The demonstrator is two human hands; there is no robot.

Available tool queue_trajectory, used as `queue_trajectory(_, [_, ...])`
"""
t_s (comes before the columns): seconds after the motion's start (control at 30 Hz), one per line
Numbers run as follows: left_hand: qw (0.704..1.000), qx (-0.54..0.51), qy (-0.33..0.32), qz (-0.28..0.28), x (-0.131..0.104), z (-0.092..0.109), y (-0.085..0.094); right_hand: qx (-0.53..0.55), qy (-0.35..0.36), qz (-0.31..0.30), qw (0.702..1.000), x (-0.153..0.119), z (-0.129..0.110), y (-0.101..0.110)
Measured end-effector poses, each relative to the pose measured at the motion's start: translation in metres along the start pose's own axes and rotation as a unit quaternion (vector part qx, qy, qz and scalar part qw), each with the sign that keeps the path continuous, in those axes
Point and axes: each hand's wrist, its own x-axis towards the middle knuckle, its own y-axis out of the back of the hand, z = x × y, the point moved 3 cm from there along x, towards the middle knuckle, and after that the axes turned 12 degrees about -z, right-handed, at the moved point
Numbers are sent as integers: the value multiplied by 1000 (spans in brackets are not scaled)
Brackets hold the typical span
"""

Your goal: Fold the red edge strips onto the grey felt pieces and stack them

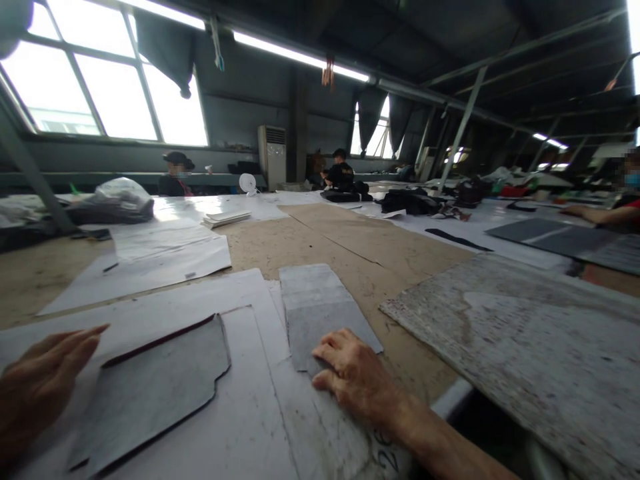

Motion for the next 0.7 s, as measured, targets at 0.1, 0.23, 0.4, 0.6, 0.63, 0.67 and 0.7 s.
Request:
queue_trajectory(0.1, [998,-20,-57,2,-8,24,8,-6,38,16,999,1,2,-8])
queue_trajectory(0.23, [970,-122,-209,-32,-32,96,18,-5,35,56,998,5,10,-15])
queue_trajectory(0.4, [889,-229,-358,-169,-50,199,15,11,-18,85,996,6,20,-7])
queue_trajectory(0.6, [885,-200,-352,-229,-34,260,-6,15,-15,101,995,0,20,-3])
queue_trajectory(0.63, [896,-188,-336,-223,-28,263,-10,6,-10,116,993,-1,25,-8])
queue_trajectory(0.67, [906,-176,-317,-217,-22,264,-15,-3,1,132,991,0,31,-14])
queue_trajectory(0.7, [916,-163,-299,-213,-17,264,-20,-11,10,148,989,1,37,-20])
